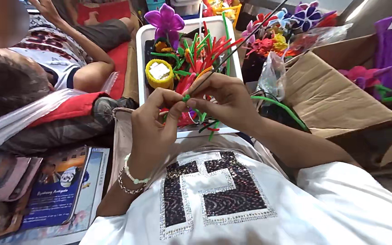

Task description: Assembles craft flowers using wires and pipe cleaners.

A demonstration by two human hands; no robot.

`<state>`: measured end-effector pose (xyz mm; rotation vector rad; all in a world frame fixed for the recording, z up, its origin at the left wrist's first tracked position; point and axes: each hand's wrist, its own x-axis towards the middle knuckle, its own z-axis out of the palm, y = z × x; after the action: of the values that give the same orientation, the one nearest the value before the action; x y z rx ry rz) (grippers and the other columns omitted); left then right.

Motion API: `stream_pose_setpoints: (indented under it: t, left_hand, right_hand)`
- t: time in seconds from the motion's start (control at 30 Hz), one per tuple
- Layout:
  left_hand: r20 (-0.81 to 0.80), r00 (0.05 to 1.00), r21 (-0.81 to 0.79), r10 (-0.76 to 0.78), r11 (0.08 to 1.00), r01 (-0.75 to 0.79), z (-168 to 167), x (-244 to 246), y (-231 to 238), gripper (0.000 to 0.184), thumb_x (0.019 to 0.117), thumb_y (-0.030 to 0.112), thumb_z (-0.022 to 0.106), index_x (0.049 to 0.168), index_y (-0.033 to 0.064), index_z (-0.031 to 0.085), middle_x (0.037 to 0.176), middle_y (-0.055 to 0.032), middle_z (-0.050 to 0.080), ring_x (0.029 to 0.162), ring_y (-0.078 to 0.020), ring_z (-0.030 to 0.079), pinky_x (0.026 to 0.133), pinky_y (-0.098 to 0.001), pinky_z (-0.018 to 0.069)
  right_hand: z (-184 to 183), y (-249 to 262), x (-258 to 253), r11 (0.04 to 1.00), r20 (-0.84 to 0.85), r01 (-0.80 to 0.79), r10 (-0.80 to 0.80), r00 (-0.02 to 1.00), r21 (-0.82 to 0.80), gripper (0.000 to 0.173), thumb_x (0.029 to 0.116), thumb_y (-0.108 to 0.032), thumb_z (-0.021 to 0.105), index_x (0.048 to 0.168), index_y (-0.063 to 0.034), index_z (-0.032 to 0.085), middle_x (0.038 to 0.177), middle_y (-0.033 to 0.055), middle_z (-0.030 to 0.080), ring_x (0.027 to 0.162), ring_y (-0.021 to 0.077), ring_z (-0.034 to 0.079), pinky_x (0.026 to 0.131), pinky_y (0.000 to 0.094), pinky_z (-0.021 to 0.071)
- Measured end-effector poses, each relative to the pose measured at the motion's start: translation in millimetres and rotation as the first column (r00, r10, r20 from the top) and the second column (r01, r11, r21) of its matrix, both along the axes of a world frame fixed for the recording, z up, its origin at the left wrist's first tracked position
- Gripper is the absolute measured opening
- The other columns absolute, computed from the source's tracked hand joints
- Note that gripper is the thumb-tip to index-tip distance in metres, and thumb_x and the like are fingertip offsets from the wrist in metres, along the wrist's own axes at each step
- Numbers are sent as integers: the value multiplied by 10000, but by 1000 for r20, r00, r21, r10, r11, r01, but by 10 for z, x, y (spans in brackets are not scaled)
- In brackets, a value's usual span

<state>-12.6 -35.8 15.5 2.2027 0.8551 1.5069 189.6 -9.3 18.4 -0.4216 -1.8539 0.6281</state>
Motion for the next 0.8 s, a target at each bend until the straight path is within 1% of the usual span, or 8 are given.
stream_pose_setpoints:
  t: [0.1, 0.17, 0.23, 0.37, 0.5, 0.57, 0.63, 0.8]
  left_hand:
    - [-10, 999, 16, 35, 999, -35, 24, -3, -42, 106, 987, 58, 657, 1071, -5, 647, 985, -24, 697, 879, -37, 686, 771, -197, 599]
    - [-47, 997, 40, 61, 997, -59, 32, -6, -52, 112, 993, 78, 656, 1070, -4, 660, 977, -25, 700, 885, -36, 689, 785, -200, 605]
    - [-51, 997, 66, 56, 996, -52, 33, -9, -40, 109, 992, 91, 658, 1052, 2, 674, 954, -24, 706, 860, -35, 688, 766, -197, 602]
    - [-34, 998, 97, 57, 994, -53, 19, -7, -48, 103, 986, 109, 658, 1020, 23, 704, 914, -6, 714, 797, -3, 671, 715, -164, 581]
    - [-122, 982, 206, 142, 972, -114, -2, -62, -30, 153, 1009, 155, 609, 999, 60, 728, 861, -16, 710, 773, -38, 649, 716, -183, 529]
    - [-157, 972, 215, 173, 967, -137, -8, -90, -17, 160, 1007, 172, 595, 986, 84, 727, 825, -7, 692, 732, -53, 627, 673, -194, 505]
    - [-174, 967, 201, 184, 968, -148, -15, -103, -6, 148, 1007, 171, 593, 990, 95, 719, 823, -2, 686, 720, -58, 629, 665, -199, 512]
    - [-226, 948, 268, 223, 950, -159, 36, -140, -6, 170, 1042, 181, 560, 1038, 88, 702, 842, -29, 660, 744, -130, 629, 668, -274, 514]
  right_hand:
    - [5, -23, -8, 962, -116, -143, 119, 986, -232, 60, 1000, -46, 628, 1043, -15, 656, 1036, 7, 688, 900, 41, 678, 806, 220, 600]
    - [18, -39, 8, 919, -175, -208, 156, 972, -336, 88, 984, -23, 641, 1070, -39, 653, 1013, 7, 696, 879, 60, 677, 797, 234, 596]
    - [21, -74, 17, 916, -180, -205, 150, 972, -346, 115, 973, -18, 659, 1078, -62, 643, 989, 17, 685, 832, 70, 670, 755, 236, 600]
    - [-2, -101, 10, 933, -178, -164, 111, 978, -319, 119, 934, -31, 712, 1043, -78, 698, 964, 8, 709, 758, 62, 674, 670, 227, 602]
    - [16, -85, -1, 963, -55, -79, 67, 996, -259, 136, 875, 46, 729, 977, -43, 710, 951, 17, 713, 733, 57, 678, 651, 226, 611]
    - [26, -58, -12, 964, -11, -59, 58, 998, -260, 127, 866, 54, 730, 959, -32, 716, 939, 24, 715, 733, 65, 683, 653, 235, 616]
    - [18, -29, -11, 962, 6, -60, 64, 998, -267, 131, 869, 56, 732, 969, -28, 722, 950, 29, 717, 751, 70, 690, 671, 240, 620]
    - [-7, 25, 9, 937, -80, -161, 143, 987, -311, 139, 922, -31, 739, 1050, -66, 696, 984, 34, 731, 808, 103, 721, 727, 272, 635]
